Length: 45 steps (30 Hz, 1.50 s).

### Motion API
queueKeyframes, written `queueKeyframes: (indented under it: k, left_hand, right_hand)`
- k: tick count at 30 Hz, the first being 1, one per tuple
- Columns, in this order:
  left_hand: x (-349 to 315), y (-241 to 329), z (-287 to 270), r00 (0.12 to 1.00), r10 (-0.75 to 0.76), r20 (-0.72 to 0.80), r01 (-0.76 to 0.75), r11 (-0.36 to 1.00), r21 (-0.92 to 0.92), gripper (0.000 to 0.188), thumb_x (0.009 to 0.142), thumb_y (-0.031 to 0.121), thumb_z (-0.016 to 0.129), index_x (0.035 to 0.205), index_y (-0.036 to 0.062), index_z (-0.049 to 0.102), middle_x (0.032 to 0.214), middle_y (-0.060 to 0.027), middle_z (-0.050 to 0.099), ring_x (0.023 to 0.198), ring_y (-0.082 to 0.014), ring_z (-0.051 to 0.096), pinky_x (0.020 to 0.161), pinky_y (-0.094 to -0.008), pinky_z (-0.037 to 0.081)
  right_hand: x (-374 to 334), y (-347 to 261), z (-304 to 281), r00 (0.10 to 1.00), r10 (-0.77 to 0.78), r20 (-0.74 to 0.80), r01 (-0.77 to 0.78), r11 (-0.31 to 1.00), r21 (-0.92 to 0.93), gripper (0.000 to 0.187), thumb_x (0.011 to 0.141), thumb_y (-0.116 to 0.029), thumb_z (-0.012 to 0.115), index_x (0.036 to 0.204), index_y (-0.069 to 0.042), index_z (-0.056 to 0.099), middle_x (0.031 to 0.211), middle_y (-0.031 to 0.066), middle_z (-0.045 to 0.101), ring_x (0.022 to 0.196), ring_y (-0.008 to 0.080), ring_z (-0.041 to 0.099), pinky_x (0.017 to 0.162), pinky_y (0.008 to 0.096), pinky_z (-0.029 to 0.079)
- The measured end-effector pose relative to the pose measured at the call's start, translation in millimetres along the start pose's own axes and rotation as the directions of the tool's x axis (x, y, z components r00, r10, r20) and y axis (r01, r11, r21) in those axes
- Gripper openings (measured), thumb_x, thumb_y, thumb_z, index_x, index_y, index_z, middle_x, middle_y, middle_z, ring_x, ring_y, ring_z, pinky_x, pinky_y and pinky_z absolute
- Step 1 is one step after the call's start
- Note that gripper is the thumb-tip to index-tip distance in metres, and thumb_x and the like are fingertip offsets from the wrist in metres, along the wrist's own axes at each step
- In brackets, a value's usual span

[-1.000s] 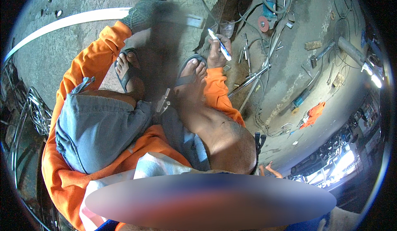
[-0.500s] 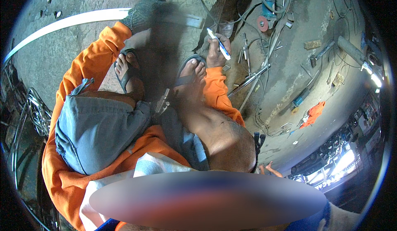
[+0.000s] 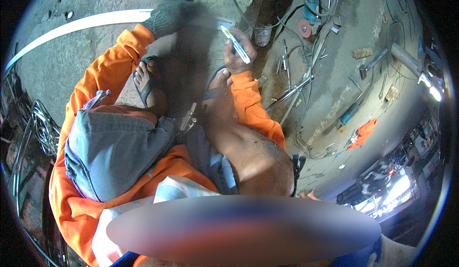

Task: The person measures and marks a long curved metal bar on the floor using a ruler and a white marker. They repeatedly reposition the ruler and make marks along the bar's length.

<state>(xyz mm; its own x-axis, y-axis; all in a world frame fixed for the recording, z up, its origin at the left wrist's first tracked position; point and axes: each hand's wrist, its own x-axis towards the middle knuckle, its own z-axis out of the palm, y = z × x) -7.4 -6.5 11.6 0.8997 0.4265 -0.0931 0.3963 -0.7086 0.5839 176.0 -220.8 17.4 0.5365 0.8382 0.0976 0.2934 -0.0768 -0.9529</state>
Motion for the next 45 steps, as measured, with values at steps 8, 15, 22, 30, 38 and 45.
queueKeyframes:
  k: [8,15,22,30,38,45]
  left_hand:
    - [-2,-10,6,0.999,0.034,-0.005,-0.034,0.999,0.0,0.028,0.091,0.016,0.063,0.117,0.0086,0.071,0.101,-0.0174,0.065,0.095,-0.0397,0.064,0.084,-0.0462,0.053]
    - [0,-9,10,0.999,-0.044,0.019,0.043,0.999,0.019,0.026,0.09,0.016,0.065,0.114,0.009,0.071,0.099,-0.0174,0.065,0.093,-0.0396,0.064,0.083,-0.0468,0.053]
    - [1,-6,5,1.0,-0.023,0.005,0.023,0.999,0.04,0.022,0.091,0.017,0.066,0.109,0.0068,0.074,0.103,-0.0184,0.072,0.095,-0.0373,0.07,0.086,-0.0447,0.055]
    - [-1,-7,7,1.0,0.008,-0.03,-0.009,1.0,-0.01,0.024,0.091,0.019,0.065,0.112,0.0091,0.071,0.097,-0.0176,0.064,0.092,-0.0396,0.064,0.081,-0.047,0.053]
    - [0,-6,8,1.0,-0.005,-0.021,0.005,1.0,-0.028,0.024,0.093,0.018,0.063,0.114,0.0089,0.071,0.097,-0.0178,0.064,0.091,-0.0397,0.063,0.082,-0.0476,0.053]
    - [1,-9,7,0.998,0.042,-0.038,-0.043,0.999,-0.03,0.023,0.093,0.018,0.064,0.112,0.0077,0.072,0.098,-0.0177,0.064,0.091,-0.0397,0.063,0.082,-0.0474,0.053]
  right_hand:
    - [6,2,7,0.996,-0.082,0.023,0.085,0.981,-0.175,0.029,0.081,-0.009,0.072,0.108,-0.003,0.07,0.112,0.0166,0.072,0.1,0.0331,0.071,0.09,0.0403,0.057]
    - [5,6,9,0.997,-0.077,0.028,0.081,0.98,-0.181,0.028,0.082,-0.01,0.072,0.109,-0.004,0.07,0.111,0.0161,0.072,0.101,0.0326,0.071,0.091,0.041,0.056]
    - [5,1,10,0.997,-0.068,0.028,0.072,0.976,-0.204,0.027,0.082,-0.01,0.074,0.108,-0.004,0.071,0.112,0.0158,0.072,0.101,0.0322,0.071,0.091,0.0403,0.056]
    - [8,2,11,0.991,-0.129,0.022,0.13,0.968,-0.213,0.025,0.083,-0.01,0.074,0.106,-0.002,0.072,0.109,0.0161,0.073,0.1,0.0315,0.072,0.09,0.0396,0.057]
    - [8,-1,11,0.994,-0.106,0.026,0.109,0.968,-0.227,0.025,0.082,-0.01,0.074,0.106,-0.003,0.072,0.109,0.0158,0.072,0.1,0.0317,0.071,0.09,0.0394,0.057]
    - [9,-2,11,0.993,-0.112,0.03,0.116,0.96,-0.256,0.026,0.082,-0.01,0.074,0.107,-0.003,0.072,0.109,0.0159,0.072,0.1,0.0321,0.071,0.09,0.0393,0.057]
